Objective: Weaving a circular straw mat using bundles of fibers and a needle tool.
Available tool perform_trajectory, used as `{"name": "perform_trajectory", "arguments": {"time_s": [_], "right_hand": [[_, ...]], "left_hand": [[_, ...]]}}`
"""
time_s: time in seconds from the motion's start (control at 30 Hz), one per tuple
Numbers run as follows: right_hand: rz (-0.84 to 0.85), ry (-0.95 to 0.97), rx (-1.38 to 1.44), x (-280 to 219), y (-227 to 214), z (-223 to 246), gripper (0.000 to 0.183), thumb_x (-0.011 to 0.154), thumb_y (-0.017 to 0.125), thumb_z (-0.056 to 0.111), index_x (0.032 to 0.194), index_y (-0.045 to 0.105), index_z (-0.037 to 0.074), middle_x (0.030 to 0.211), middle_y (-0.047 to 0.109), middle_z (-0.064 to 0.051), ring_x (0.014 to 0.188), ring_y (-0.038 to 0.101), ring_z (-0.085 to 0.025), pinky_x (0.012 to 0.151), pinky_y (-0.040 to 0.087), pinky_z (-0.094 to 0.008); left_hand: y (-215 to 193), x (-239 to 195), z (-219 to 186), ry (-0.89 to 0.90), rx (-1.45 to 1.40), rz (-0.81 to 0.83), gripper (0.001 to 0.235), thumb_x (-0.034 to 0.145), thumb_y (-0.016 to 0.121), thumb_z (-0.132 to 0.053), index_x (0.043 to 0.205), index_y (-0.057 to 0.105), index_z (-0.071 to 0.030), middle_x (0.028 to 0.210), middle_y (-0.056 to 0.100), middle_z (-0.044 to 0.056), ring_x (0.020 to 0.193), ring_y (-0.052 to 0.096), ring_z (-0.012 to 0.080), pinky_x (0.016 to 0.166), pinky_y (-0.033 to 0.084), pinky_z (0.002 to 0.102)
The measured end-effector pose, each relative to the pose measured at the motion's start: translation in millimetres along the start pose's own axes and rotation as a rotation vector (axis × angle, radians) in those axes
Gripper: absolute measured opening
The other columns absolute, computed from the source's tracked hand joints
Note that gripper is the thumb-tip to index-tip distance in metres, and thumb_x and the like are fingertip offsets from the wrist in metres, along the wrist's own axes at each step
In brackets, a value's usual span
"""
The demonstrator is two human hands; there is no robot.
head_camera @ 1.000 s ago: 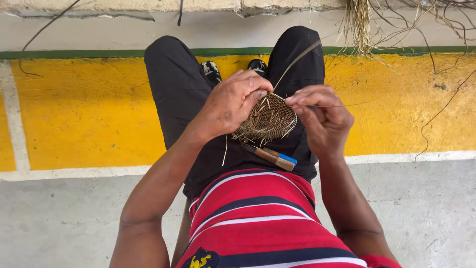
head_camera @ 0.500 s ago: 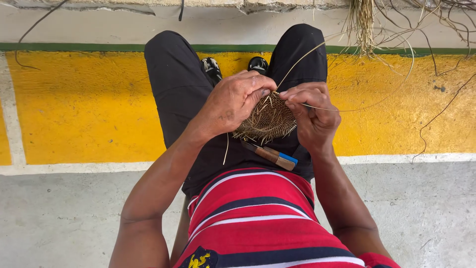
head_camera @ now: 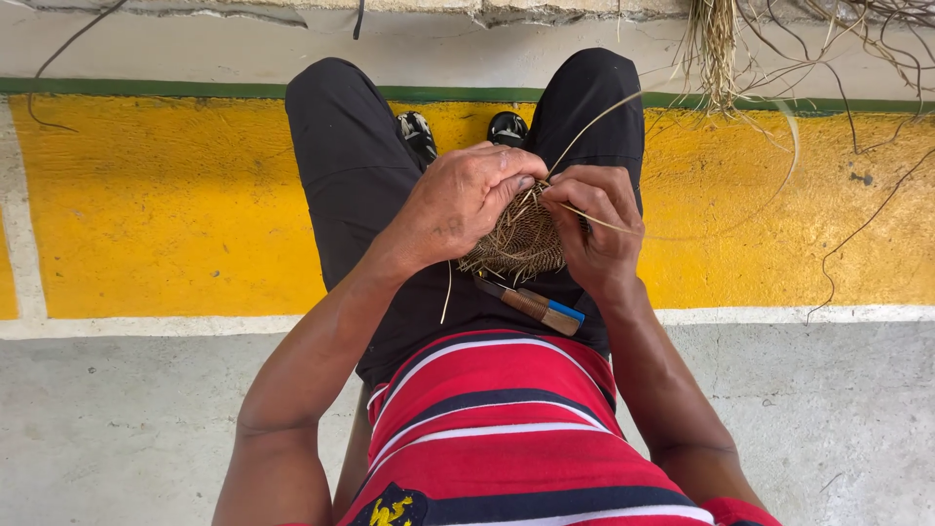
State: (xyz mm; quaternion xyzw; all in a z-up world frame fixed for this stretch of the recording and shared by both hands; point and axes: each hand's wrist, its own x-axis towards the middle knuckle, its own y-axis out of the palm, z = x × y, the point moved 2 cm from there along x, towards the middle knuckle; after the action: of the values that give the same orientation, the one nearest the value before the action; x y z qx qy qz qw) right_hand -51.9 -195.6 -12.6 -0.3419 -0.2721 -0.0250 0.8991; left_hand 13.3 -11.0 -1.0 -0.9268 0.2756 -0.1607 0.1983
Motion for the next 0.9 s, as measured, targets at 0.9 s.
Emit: {"name": "perform_trajectory", "arguments": {"time_s": [0.9], "right_hand": [[-0.049, 0.121, 0.123, -5, -7, 2, 0.021, 0.088, 0.086, -0.004, 0.099, 0.071, 0.006, 0.102, 0.065, -0.008, 0.093, 0.067, -0.018, 0.078, 0.055, -0.032]], "left_hand": [[-6, -24, -18, 0.100, 0.039, -0.025, 0.020, 0.102, 0.065, -0.008, 0.121, 0.067, -0.008, 0.104, 0.072, 0.009, 0.094, 0.067, 0.0289, 0.082, 0.054, 0.040]]}}
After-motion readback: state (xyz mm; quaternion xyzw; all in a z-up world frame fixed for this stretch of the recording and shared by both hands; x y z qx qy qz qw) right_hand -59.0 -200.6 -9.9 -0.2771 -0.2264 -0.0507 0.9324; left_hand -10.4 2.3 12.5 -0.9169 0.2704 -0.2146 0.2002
